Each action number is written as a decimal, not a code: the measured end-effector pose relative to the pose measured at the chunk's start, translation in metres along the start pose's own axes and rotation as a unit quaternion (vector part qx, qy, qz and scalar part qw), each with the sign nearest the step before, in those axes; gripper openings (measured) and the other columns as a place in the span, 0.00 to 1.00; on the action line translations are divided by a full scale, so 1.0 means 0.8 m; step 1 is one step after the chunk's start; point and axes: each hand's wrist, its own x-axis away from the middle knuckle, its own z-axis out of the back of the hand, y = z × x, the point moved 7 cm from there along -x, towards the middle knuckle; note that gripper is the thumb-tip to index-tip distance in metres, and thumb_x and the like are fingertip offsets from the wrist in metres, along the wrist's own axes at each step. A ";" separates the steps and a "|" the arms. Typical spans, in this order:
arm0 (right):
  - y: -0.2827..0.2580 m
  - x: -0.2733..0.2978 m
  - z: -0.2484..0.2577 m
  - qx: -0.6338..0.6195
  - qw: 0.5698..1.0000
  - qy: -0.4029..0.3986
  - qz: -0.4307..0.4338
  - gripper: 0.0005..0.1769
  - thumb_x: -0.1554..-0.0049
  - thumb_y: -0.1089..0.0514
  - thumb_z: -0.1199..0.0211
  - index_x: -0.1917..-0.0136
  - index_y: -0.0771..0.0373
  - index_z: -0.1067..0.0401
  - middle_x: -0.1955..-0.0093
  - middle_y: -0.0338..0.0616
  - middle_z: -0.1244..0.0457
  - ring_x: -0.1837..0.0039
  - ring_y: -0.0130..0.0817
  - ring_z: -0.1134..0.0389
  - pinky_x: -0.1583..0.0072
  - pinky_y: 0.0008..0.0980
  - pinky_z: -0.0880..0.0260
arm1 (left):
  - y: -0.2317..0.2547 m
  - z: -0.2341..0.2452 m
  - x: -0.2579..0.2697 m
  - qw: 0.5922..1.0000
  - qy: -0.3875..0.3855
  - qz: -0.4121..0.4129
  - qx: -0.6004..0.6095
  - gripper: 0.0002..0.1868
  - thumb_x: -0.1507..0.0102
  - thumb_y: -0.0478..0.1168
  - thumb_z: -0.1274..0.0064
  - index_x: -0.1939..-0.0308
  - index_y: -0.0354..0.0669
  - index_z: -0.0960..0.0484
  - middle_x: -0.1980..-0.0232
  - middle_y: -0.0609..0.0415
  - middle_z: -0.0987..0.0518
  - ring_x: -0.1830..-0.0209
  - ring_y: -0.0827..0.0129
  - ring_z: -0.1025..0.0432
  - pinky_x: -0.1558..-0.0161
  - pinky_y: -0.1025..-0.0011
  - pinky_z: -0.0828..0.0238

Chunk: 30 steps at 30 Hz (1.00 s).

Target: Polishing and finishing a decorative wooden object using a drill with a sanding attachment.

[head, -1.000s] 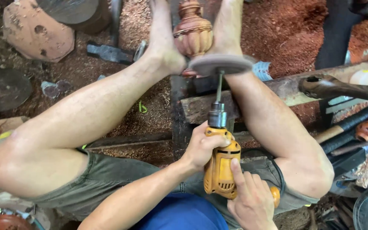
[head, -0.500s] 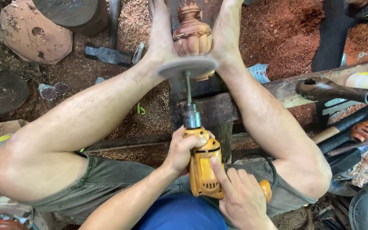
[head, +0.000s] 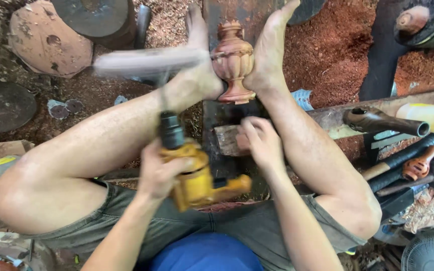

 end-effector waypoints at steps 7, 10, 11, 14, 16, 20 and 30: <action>0.038 -0.127 -0.060 -0.228 0.965 0.125 0.029 0.22 0.40 0.47 0.40 0.49 0.71 0.25 0.58 0.46 0.30 0.62 0.34 0.28 0.63 0.34 0.24 | 0.002 0.083 0.019 0.996 0.070 -0.053 0.015 0.20 0.49 0.32 0.46 0.52 0.30 0.23 0.57 0.46 0.17 0.59 0.63 0.20 0.53 0.65 0.20; 0.054 -0.141 -0.045 -0.339 0.937 0.070 -0.055 0.22 0.40 0.45 0.43 0.50 0.69 0.26 0.62 0.48 0.31 0.65 0.37 0.29 0.64 0.37 0.25 | -0.015 0.087 0.013 0.996 0.086 -0.014 0.033 0.18 0.49 0.32 0.48 0.55 0.30 0.21 0.60 0.46 0.17 0.63 0.63 0.21 0.57 0.66 0.21; 0.056 -0.144 -0.042 -0.386 0.918 0.016 -0.093 0.23 0.39 0.44 0.45 0.49 0.68 0.26 0.62 0.48 0.31 0.66 0.37 0.29 0.63 0.38 0.25 | -0.024 0.085 0.009 0.995 0.088 0.009 0.042 0.17 0.48 0.32 0.48 0.56 0.30 0.20 0.62 0.46 0.17 0.66 0.64 0.22 0.60 0.67 0.22; 0.046 -0.134 -0.043 -0.382 0.918 0.020 -0.106 0.20 0.39 0.45 0.46 0.50 0.65 0.26 0.61 0.47 0.31 0.67 0.38 0.30 0.63 0.41 0.25 | -0.029 0.070 -0.004 0.994 0.082 0.035 0.062 0.15 0.48 0.32 0.48 0.57 0.30 0.21 0.63 0.47 0.18 0.67 0.65 0.23 0.62 0.67 0.22; 0.032 -0.116 -0.045 -0.362 0.924 -0.002 -0.124 0.21 0.39 0.43 0.46 0.50 0.63 0.27 0.62 0.47 0.33 0.65 0.39 0.29 0.61 0.43 0.24 | -0.020 0.053 -0.014 0.994 0.072 0.048 0.060 0.15 0.48 0.33 0.47 0.58 0.31 0.21 0.64 0.48 0.18 0.68 0.65 0.23 0.62 0.67 0.22; 0.038 -0.053 -0.021 0.058 0.992 -0.116 -0.009 0.29 0.36 0.38 0.42 0.50 0.70 0.28 0.58 0.55 0.29 0.57 0.42 0.28 0.52 0.41 0.26 | -0.014 0.018 -0.040 0.996 0.039 0.061 0.046 0.13 0.46 0.35 0.45 0.59 0.32 0.21 0.64 0.49 0.18 0.67 0.67 0.23 0.61 0.68 0.22; -0.097 0.130 -0.041 0.524 0.760 0.000 0.386 0.53 0.61 0.67 0.39 0.23 0.75 0.49 0.48 0.53 0.35 0.49 0.50 0.34 0.49 0.43 0.34 | -0.028 -0.077 -0.130 0.991 0.008 0.094 0.097 0.11 0.45 0.36 0.40 0.62 0.36 0.22 0.68 0.52 0.20 0.72 0.69 0.25 0.66 0.68 0.23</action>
